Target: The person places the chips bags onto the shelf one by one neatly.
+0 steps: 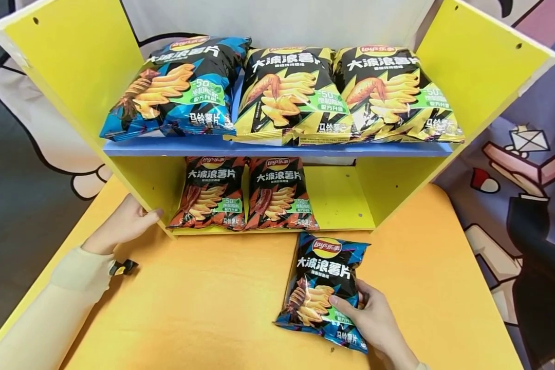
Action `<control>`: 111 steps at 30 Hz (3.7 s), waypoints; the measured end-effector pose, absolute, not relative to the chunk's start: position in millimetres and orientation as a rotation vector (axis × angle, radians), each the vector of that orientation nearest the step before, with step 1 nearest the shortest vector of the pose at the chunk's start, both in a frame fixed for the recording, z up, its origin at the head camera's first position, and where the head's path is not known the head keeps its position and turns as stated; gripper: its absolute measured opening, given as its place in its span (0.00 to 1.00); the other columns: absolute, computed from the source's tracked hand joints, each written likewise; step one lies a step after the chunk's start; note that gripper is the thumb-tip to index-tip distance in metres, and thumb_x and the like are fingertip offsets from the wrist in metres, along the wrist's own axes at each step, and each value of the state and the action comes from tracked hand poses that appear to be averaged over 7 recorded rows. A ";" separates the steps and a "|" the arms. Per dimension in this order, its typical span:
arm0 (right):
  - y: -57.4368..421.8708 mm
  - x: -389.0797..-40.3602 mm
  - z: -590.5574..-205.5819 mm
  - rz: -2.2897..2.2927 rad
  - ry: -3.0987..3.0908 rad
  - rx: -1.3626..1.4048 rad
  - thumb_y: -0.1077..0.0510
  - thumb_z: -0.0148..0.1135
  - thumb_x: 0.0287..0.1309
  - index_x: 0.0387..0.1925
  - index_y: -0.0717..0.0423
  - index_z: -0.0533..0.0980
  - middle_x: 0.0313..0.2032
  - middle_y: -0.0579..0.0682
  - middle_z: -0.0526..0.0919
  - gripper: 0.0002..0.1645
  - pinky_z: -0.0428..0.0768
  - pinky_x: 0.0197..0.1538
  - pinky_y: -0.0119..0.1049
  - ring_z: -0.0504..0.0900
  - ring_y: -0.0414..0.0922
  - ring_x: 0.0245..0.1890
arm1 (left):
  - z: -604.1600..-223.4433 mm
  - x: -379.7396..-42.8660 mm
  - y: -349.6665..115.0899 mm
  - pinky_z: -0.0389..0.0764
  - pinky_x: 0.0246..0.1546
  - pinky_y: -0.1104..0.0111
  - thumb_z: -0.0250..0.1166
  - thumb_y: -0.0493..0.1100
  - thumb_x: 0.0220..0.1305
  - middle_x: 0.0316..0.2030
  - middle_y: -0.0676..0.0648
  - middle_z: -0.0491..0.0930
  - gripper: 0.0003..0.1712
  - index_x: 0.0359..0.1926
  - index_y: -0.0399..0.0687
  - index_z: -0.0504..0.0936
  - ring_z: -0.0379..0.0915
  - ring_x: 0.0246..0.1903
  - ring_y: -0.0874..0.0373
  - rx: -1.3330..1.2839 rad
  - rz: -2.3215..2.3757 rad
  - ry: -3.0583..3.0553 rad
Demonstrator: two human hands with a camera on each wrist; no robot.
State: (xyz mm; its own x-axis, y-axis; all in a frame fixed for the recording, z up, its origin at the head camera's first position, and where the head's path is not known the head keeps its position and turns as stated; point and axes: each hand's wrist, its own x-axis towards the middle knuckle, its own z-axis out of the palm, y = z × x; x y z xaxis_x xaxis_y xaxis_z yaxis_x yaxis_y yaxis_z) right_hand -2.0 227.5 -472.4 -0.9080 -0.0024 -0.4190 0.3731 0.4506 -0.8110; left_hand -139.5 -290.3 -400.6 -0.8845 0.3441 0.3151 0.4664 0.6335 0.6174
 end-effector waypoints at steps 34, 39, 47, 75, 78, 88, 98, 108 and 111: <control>264.8 10.8 -475.3 -1.541 2.271 0.320 0.53 0.69 0.66 0.64 0.63 0.77 0.43 0.50 0.88 0.29 0.78 0.37 0.36 0.78 0.42 0.35 | -402.8 -141.2 -289.0 0.69 0.43 0.72 0.60 0.30 0.60 0.40 0.47 0.74 0.19 0.53 0.39 0.71 0.69 0.39 0.58 -0.693 -1.083 -2.676; 268.5 12.2 -470.9 -1.619 2.294 0.231 0.57 0.67 0.67 0.66 0.66 0.74 0.44 0.46 0.89 0.30 0.83 0.37 0.37 0.84 0.42 0.36 | -403.0 -140.1 -289.2 0.69 0.43 0.72 0.60 0.29 0.60 0.41 0.46 0.74 0.20 0.54 0.39 0.71 0.69 0.40 0.58 -0.699 -1.111 -2.667; 279.2 13.1 -458.4 -1.619 2.524 0.075 0.62 0.67 0.66 0.57 0.64 0.80 0.33 0.42 0.86 0.20 0.72 0.27 0.37 0.74 0.46 0.24 | -402.5 -138.8 -291.4 0.69 0.45 0.72 0.60 0.30 0.60 0.45 0.47 0.76 0.24 0.58 0.40 0.72 0.69 0.41 0.59 -0.725 -1.111 -2.648; 258.9 -78.3 -373.3 -0.614 3.650 -0.354 0.55 0.71 0.58 0.72 0.55 0.72 0.12 0.52 0.70 0.40 0.51 0.17 0.37 0.57 0.40 0.11 | -402.1 -140.9 -289.6 0.70 0.44 0.72 0.61 0.29 0.61 0.41 0.47 0.75 0.20 0.55 0.41 0.73 0.69 0.40 0.58 -0.691 -1.104 -2.678; 256.4 -90.2 -373.5 -0.581 3.627 -0.360 0.56 0.69 0.59 0.71 0.59 0.71 0.16 0.58 0.75 0.39 0.52 0.17 0.39 0.61 0.45 0.11 | -402.4 -141.3 -288.9 0.70 0.45 0.72 0.61 0.29 0.61 0.43 0.47 0.76 0.23 0.57 0.41 0.72 0.70 0.41 0.58 -0.709 -1.125 -2.668; 255.0 -129.9 -368.1 -0.682 3.458 -0.236 0.49 0.62 0.69 0.47 0.65 0.75 0.19 0.58 0.72 0.22 0.58 0.20 0.42 0.68 0.52 0.15 | -401.7 -140.9 -289.8 0.69 0.45 0.72 0.60 0.29 0.61 0.46 0.46 0.76 0.26 0.61 0.40 0.70 0.69 0.42 0.59 -0.722 -1.142 -2.656; 254.8 -157.8 -364.6 -0.703 3.245 -0.216 0.43 0.54 0.73 0.51 0.59 0.75 0.29 0.59 0.79 0.23 0.68 0.26 0.45 0.75 0.52 0.21 | -401.0 -140.4 -290.5 0.69 0.45 0.73 0.60 0.28 0.60 0.46 0.46 0.76 0.27 0.61 0.39 0.70 0.69 0.42 0.59 -0.733 -1.139 -2.644; 251.2 -175.9 -364.4 -0.615 3.182 -0.260 0.44 0.52 0.74 0.44 0.59 0.75 0.26 0.58 0.76 0.21 0.69 0.29 0.48 0.76 0.56 0.24 | -399.5 -140.9 -289.9 0.68 0.45 0.72 0.60 0.28 0.60 0.45 0.46 0.75 0.25 0.59 0.38 0.70 0.68 0.42 0.58 -0.724 -1.118 -2.653; 250.5 -181.8 -366.3 -0.560 3.175 -0.263 0.44 0.52 0.74 0.47 0.61 0.74 0.31 0.65 0.80 0.22 0.74 0.31 0.55 0.80 0.62 0.28 | -400.4 -140.5 -290.1 0.69 0.45 0.72 0.60 0.29 0.60 0.46 0.46 0.75 0.27 0.61 0.38 0.69 0.69 0.42 0.58 -0.710 -1.116 -2.660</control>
State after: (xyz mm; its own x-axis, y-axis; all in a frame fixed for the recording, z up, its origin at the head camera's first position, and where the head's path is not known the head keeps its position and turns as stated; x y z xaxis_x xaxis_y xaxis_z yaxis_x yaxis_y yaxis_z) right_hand -181.8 250.5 -366.3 -0.9825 -0.1428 0.1195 -0.1751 0.9271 -0.3315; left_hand -140.5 -290.1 -400.4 -0.8722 0.3608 0.3304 0.4885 0.6065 0.6274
